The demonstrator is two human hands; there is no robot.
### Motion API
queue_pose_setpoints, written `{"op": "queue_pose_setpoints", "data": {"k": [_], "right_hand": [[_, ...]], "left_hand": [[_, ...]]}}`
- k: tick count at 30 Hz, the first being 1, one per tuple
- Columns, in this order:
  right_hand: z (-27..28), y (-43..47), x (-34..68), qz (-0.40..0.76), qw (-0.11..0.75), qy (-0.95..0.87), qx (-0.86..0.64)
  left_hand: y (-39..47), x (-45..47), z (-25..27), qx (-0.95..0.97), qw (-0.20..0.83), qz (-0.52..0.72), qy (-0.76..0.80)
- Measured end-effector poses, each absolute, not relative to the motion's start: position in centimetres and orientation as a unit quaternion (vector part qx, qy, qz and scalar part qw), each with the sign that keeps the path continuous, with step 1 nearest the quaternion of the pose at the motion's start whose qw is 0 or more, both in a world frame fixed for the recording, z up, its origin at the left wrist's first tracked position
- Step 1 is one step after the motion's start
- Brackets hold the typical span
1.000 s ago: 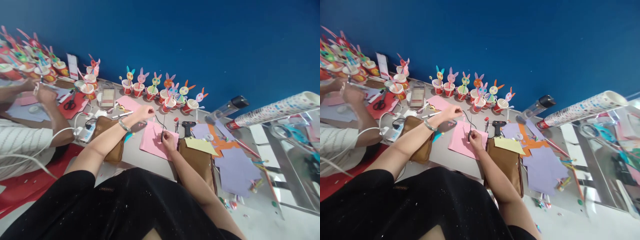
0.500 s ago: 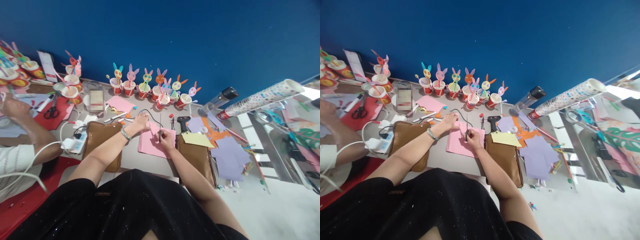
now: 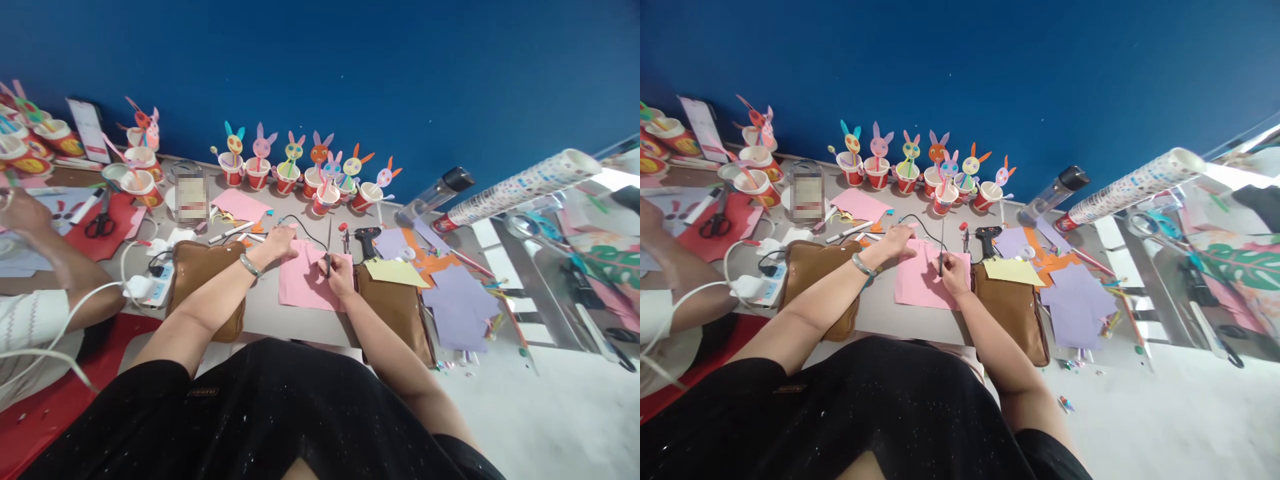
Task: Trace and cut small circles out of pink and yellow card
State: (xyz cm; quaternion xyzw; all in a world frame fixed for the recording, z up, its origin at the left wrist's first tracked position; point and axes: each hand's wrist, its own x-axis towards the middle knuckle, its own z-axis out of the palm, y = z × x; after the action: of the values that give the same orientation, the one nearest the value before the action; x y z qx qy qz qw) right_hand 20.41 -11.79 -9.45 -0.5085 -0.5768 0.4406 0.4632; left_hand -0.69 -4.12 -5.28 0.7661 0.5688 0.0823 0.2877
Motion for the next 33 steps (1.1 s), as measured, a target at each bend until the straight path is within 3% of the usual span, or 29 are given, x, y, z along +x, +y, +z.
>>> {"op": "queue_pose_setpoints", "data": {"k": [13, 17, 22, 26, 33], "right_hand": [[-7.5, -16.0, 24.0, 0.342, 0.614, -0.480, -0.524], [-7.7, -16.4, 24.0, 0.294, 0.663, -0.410, -0.553], [-7.4, -16.4, 22.1, 0.364, 0.665, -0.354, -0.547], [-6.1, -15.0, 21.1, 0.391, 0.693, -0.337, -0.504], [-3.4, -11.3, 21.7, 0.249, 0.725, -0.395, -0.507]], "left_hand": [[-3.9, -2.7, -2.8, 0.591, 0.640, 0.306, 0.385], [-4.3, -1.6, -2.6, 0.489, 0.660, 0.440, 0.363], [-4.6, -0.2, -2.9, 0.414, 0.670, 0.515, 0.338], [-5.1, 0.7, -3.3, 0.393, 0.681, 0.530, 0.318], [-5.6, 0.4, -3.7, 0.437, 0.724, 0.466, 0.259]]}}
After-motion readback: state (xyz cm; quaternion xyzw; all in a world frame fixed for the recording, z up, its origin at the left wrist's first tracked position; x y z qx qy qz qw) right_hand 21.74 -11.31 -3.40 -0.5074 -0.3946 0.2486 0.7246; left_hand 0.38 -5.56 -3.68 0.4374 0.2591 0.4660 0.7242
